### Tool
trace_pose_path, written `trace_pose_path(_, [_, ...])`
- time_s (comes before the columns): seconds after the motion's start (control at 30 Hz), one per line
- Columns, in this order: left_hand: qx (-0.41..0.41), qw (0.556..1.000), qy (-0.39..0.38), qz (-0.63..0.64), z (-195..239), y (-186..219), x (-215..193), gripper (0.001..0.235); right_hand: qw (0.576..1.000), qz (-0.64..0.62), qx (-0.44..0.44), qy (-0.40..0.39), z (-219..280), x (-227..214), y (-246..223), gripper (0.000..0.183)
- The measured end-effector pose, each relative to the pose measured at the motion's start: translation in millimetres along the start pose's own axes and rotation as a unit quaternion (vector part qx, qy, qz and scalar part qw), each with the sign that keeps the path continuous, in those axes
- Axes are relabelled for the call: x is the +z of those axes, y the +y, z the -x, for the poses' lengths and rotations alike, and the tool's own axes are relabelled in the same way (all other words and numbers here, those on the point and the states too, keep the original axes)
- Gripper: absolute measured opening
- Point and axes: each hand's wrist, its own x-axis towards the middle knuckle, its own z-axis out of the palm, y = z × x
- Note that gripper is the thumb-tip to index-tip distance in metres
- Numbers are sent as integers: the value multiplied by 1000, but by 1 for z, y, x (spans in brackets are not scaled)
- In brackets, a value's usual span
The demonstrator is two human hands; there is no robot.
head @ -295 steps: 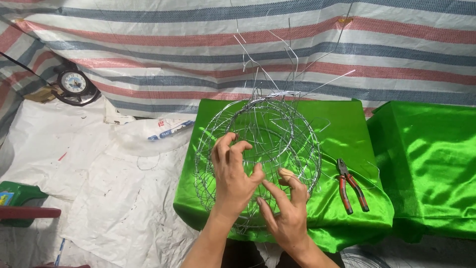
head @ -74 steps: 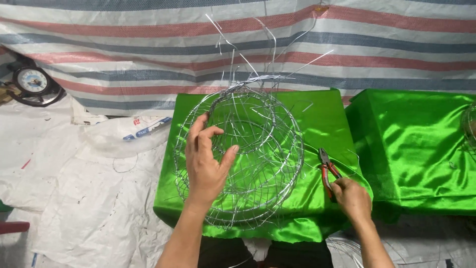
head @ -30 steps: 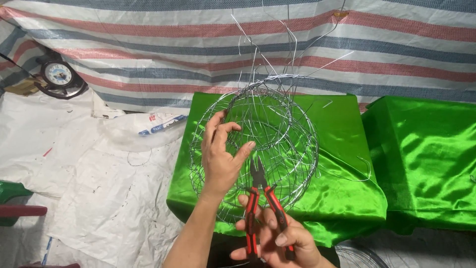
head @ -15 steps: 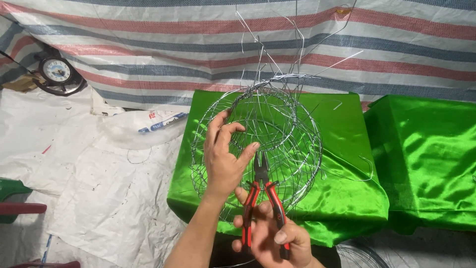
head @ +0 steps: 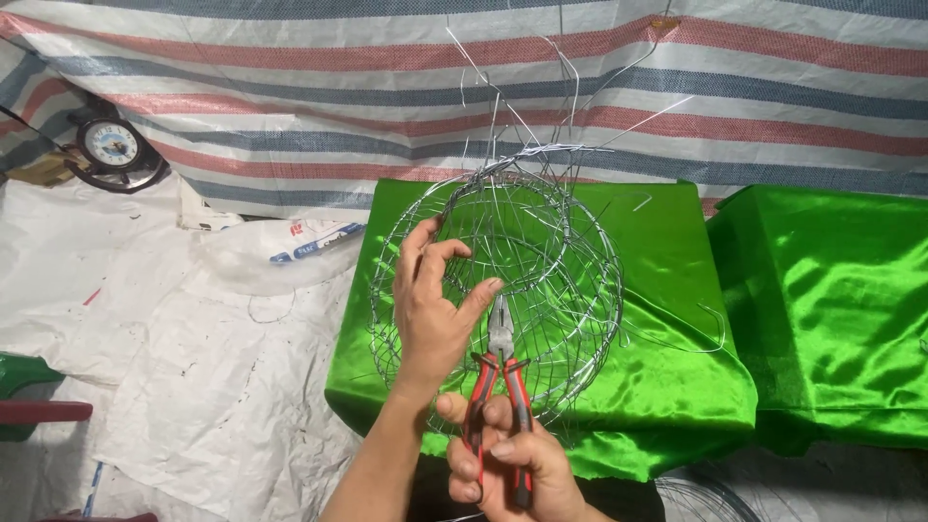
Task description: Connecting and securing metal wire elements to form a circular structure using hands and pliers.
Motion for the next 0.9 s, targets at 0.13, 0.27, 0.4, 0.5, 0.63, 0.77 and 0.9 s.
trace_pose_path(0.13, [1,1000,-7,-4,0,2,0,45,999,-35,20,-24,-3,-1,2,27])
trace_pose_path(0.27, [-4,1000,-13,6,-1,0,-1,46,996,51,-28,63,-5,6,2,24])
trace_pose_path(0.4, [-7,1000,-8,-13,-1,-4,3,51,996,-78,39,-29,5,-11,-2,30])
trace_pose_path(0.5, [-32,999,-8,-5,-2,4,2,46,998,-41,41,-27,2,-11,-1,34])
trace_pose_path(0.63, [-50,998,-24,-35,-6,13,2,54,999,-7,47,-18,4,-5,-9,46])
trace_pose_path(0.77, [-42,998,-16,-47,-8,16,0,45,998,-11,63,17,17,0,-16,54])
trace_pose_path(0.9, [-50,996,-12,-71,-8,15,6,47,990,118,17,77,25,-2,-24,43])
